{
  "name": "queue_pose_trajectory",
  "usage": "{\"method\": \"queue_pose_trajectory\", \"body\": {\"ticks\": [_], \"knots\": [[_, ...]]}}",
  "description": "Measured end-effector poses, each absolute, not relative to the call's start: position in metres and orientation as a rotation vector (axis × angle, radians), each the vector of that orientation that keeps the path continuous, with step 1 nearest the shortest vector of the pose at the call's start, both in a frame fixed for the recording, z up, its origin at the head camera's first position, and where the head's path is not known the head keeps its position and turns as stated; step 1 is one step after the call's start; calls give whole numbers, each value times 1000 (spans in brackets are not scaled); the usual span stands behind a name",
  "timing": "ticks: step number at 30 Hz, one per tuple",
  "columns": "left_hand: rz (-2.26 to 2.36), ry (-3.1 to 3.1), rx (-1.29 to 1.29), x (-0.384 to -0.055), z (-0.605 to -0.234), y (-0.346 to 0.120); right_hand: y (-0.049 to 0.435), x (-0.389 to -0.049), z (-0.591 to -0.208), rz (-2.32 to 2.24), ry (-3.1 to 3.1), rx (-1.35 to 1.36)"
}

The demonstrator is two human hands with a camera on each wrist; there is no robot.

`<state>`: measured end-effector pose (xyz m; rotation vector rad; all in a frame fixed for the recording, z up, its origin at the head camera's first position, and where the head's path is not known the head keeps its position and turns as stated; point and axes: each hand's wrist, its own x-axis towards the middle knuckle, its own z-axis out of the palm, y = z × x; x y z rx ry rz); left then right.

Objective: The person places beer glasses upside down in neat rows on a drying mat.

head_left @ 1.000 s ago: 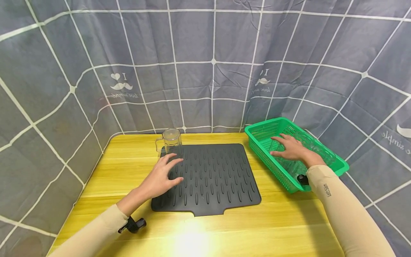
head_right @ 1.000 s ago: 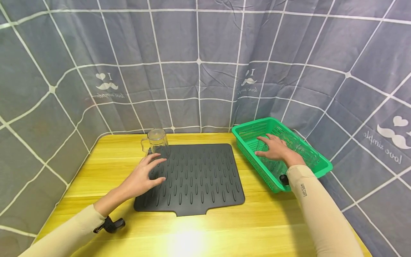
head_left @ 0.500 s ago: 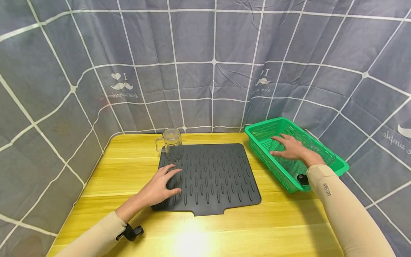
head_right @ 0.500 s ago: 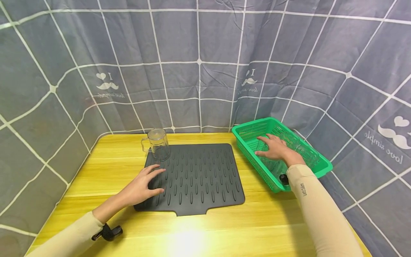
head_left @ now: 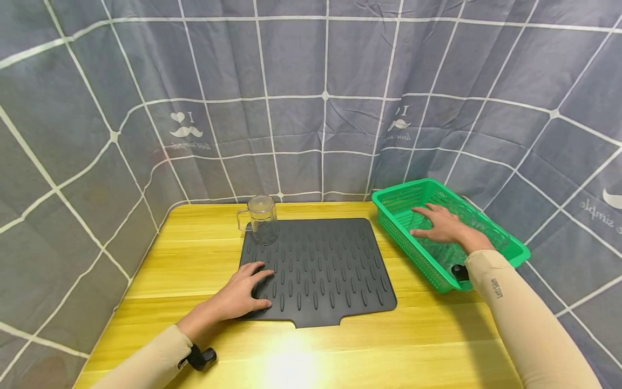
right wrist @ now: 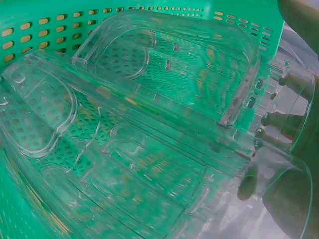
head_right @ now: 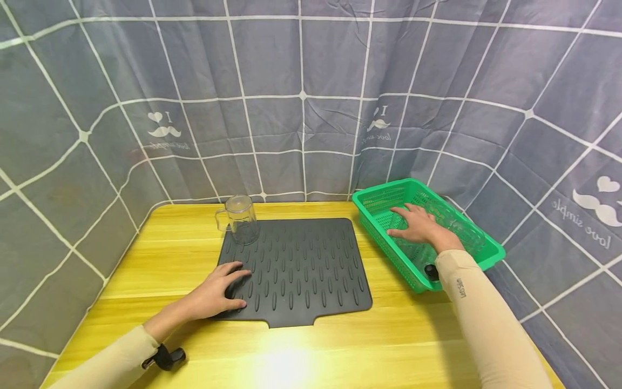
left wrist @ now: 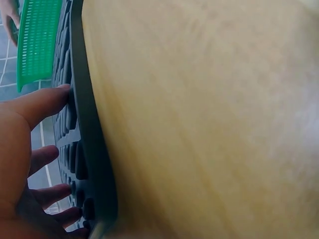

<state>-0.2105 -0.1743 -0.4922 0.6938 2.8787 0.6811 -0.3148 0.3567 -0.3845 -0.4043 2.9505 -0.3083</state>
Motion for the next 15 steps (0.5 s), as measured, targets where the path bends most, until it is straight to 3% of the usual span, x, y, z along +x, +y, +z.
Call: {"method": "queue_pose_trajectory", "body": {"ticks": [15], "knots": [[714,2848,669,-209,-494,-173,363,-316,-383,-399,2965,-445]]}}
